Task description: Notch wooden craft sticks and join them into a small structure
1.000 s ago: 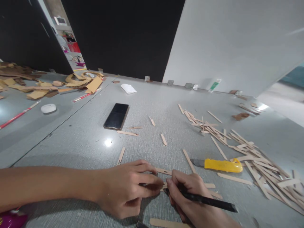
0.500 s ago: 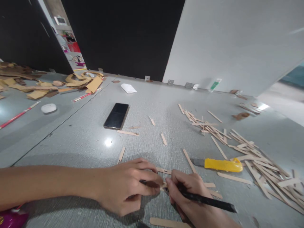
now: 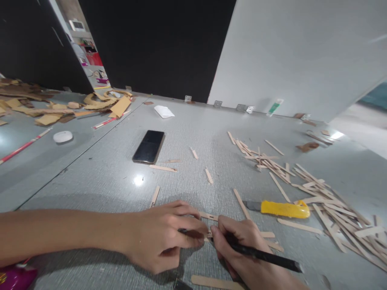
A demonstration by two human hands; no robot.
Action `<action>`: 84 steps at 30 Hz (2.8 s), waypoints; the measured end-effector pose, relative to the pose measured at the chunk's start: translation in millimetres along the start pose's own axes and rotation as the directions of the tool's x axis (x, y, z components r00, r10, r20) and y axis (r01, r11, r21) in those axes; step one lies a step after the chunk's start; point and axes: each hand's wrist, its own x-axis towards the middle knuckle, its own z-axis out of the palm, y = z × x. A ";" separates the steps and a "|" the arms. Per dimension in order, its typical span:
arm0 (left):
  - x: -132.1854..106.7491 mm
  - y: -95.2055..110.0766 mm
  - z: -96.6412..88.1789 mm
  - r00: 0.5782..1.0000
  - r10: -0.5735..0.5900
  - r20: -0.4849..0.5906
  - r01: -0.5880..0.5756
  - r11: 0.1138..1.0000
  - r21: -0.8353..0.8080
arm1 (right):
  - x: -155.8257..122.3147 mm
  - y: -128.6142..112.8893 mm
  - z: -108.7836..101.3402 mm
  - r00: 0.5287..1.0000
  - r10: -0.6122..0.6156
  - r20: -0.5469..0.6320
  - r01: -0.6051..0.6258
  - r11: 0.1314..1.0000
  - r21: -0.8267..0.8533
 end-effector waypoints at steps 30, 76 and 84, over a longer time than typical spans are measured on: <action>-0.5 -0.2 1.8 0.999 0.022 -0.026 -0.022 1.000 -0.003 | -1.5 -2.7 -0.9 0.994 -0.092 -0.064 0.090 0.995 -0.031; -1.5 0.1 0.7 1.000 -0.002 -0.009 0.002 1.000 -0.022 | -0.7 1.0 -4.4 0.975 -0.178 -0.132 0.157 0.975 -0.155; -0.4 0.2 -0.8 1.000 0.004 -0.012 -0.004 1.000 -0.008 | 0.4 3.3 -4.1 0.998 -0.066 -0.007 0.065 0.996 -0.065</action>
